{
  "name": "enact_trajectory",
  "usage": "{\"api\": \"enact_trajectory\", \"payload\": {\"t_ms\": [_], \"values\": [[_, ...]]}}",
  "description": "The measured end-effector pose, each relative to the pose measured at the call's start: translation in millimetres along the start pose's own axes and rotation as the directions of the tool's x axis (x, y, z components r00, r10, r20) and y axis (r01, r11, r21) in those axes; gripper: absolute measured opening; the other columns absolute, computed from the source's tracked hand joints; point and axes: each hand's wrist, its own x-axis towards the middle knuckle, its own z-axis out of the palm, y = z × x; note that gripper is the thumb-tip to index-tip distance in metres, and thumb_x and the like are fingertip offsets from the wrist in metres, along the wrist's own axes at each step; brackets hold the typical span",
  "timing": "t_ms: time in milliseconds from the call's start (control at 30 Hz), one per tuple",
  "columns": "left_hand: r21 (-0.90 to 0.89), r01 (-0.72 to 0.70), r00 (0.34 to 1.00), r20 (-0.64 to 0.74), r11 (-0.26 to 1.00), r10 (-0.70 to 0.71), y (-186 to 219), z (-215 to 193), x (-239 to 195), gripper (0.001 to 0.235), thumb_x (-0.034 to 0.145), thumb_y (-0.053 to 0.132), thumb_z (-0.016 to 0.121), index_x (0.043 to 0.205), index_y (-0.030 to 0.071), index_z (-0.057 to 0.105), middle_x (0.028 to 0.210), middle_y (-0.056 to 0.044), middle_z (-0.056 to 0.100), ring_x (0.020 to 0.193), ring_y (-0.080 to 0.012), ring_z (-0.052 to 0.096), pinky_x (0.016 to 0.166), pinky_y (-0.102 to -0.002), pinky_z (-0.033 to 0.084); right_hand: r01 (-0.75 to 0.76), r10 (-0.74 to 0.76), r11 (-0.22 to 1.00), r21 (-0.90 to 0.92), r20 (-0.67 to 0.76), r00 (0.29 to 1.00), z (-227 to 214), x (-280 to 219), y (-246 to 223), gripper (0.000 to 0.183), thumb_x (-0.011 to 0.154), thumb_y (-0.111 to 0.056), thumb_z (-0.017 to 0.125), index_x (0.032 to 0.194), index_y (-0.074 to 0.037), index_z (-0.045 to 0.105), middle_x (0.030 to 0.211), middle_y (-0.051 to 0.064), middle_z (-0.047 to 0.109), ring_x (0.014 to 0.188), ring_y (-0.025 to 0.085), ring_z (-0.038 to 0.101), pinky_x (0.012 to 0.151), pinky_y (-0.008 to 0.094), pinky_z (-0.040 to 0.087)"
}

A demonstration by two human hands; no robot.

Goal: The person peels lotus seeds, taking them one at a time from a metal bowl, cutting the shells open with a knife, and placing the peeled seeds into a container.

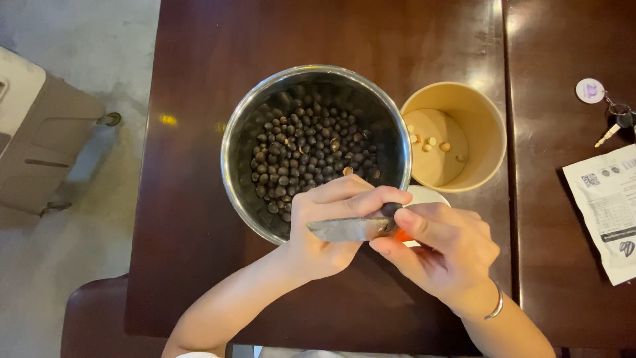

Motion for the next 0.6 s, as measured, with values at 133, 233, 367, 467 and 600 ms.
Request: {"api": "enact_trajectory", "payload": {"t_ms": [133,233,367,467,600], "values": [[0.064,-0.025,1.000,-0.001,0.998,0.025,1.6,1.5,-0.4,0.031,0.097,-0.002,0.067,0.126,0.006,0.071,0.107,-0.005,0.073,0.084,-0.0136,0.071,0.078,-0.024,0.058,0.049,-0.051,0.997,-0.065,-0.031,0.998,0.5,1.4,1.3,0.039,0.087,-0.023,0.084,0.111,-0.002,0.061,0.084,0.012,0.071,0.066,0.018,0.069,0.058,0.027,0.053],[0.078,0.006,1.000,-0.007,0.997,-0.005,3.2,2.7,0.7,0.029,0.097,0.001,0.069,0.126,0.005,0.072,0.103,-0.004,0.071,0.081,-0.0136,0.069,0.074,-0.024,0.057,0.033,-0.033,0.999,-0.001,-0.051,0.998,2.1,2.1,1.3,0.035,0.090,-0.019,0.083,0.111,-0.001,0.061,0.084,0.011,0.069,0.067,0.017,0.069,0.060,0.027,0.053],[0.045,0.029,0.999,-0.024,0.999,-0.028,3.0,3.4,1.2,0.030,0.097,0.001,0.069,0.126,0.005,0.071,0.101,-0.004,0.072,0.079,-0.0133,0.068,0.074,-0.025,0.056,-0.126,0.127,0.978,0.167,0.008,0.992,0.0,1.4,-0.8,0.031,0.089,-0.015,0.082,0.108,-0.001,0.062,0.082,0.010,0.072,0.062,0.010,0.067,0.054,0.021,0.050],[0.051,0.023,0.999,-0.024,0.998,-0.022,0.3,3.5,-0.1,0.030,0.098,0.001,0.069,0.127,0.007,0.072,0.094,-0.003,0.073,0.078,-0.0118,0.069,0.074,-0.026,0.055,-0.161,0.162,0.965,0.209,0.011,0.987,-3.6,-4.0,-0.4,0.028,0.091,-0.014,0.082,0.108,-0.001,0.062,0.086,0.013,0.073,0.066,0.011,0.068,0.057,0.020,0.052],[-0.022,-0.008,1.000,0.023,1.000,0.009,-2.7,-0.3,0.3,0.032,0.098,0.001,0.068,0.129,0.011,0.068,0.104,-0.005,0.073,0.089,-0.0137,0.072,0.085,-0.026,0.058,-0.205,0.225,0.953,0.225,-0.068,0.972,0.3,-16.1,2.1,0.031,0.091,-0.012,0.081,0.112,0.000,0.062,0.098,0.017,0.072,0.074,0.013,0.071,0.064,0.021,0.056]]}}
